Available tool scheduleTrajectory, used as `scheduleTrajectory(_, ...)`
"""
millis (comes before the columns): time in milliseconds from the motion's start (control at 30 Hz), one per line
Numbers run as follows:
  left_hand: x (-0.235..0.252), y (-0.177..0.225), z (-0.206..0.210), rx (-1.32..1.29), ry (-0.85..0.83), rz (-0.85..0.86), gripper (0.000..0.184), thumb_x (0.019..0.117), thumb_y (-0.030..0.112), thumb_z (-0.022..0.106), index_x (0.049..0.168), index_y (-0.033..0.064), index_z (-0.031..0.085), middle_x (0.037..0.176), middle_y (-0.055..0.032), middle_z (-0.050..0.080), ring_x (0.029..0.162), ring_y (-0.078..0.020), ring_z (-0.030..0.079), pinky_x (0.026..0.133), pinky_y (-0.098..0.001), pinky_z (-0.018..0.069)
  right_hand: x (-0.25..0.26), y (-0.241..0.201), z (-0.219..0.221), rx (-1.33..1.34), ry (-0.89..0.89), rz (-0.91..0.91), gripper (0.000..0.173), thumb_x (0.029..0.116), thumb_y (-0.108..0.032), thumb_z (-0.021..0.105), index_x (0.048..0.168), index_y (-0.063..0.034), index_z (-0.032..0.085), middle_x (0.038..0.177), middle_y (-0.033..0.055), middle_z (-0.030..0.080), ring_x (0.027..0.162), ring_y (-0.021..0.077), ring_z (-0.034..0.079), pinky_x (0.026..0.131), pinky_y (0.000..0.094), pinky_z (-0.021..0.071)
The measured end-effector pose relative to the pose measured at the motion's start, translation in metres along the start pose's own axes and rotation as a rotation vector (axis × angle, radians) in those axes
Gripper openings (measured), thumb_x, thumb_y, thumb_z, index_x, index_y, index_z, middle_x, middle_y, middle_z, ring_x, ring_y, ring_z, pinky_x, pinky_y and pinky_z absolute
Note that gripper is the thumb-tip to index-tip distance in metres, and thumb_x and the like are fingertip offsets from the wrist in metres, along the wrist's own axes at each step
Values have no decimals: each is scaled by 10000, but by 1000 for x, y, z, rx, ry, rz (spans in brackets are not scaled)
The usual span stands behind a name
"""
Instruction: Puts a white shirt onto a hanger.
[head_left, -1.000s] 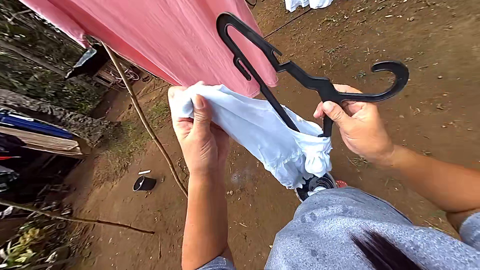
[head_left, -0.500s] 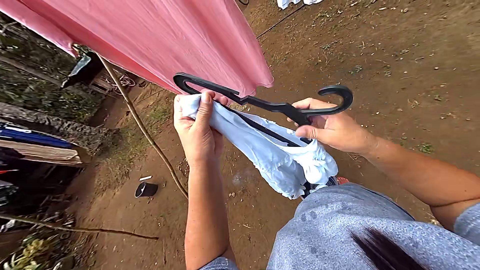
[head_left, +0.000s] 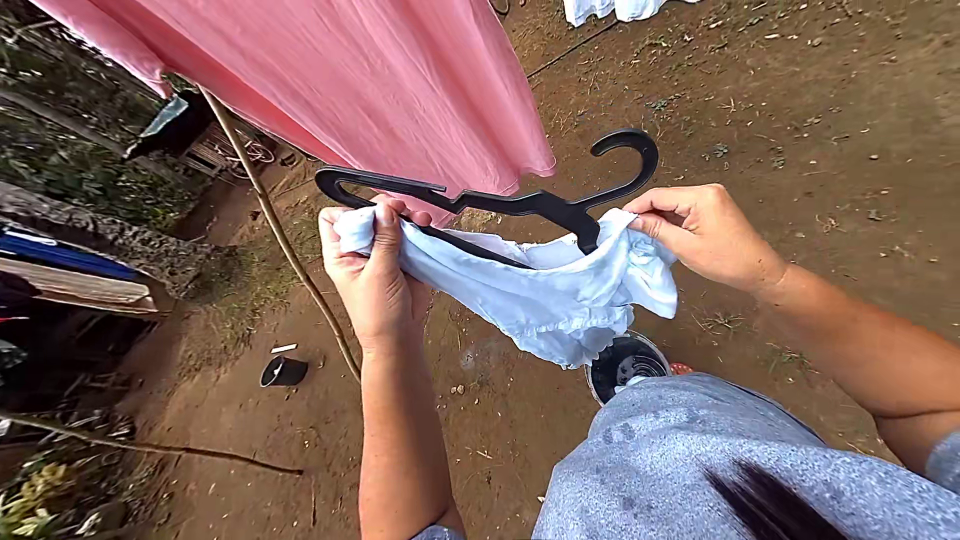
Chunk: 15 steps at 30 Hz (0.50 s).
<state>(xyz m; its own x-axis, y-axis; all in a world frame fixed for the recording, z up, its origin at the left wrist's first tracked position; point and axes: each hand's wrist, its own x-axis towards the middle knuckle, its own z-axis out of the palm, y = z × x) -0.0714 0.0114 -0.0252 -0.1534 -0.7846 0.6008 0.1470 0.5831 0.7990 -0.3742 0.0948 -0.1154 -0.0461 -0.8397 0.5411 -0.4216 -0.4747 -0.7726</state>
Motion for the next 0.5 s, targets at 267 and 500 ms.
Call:
scheduleTrajectory(267, -11, -3, 13, 52, 139, 45, 187, 1024, 21, 559, 1059, 193, 497, 1022, 70, 704, 949, -94, 718, 885, -286, 605, 21, -23, 13, 131, -172, -58, 420, 988, -92, 350, 1250, 18, 659, 1203, 93, 645, 1119, 53, 578, 988, 221, 449)
scheduleTrajectory(500, -4, -2, 10, -83, 247, 33, 149, 1013, -14, 562, 1043, 115, 494, 949, -14, 708, 874, -157, 730, 853, -344, 622, 50, -29, 6, -45, -145, -219, 285, 1010, -273, 622, 1113, -23, 713, 1066, 64, 690, 900, 16, 607, 799, 178, 491)
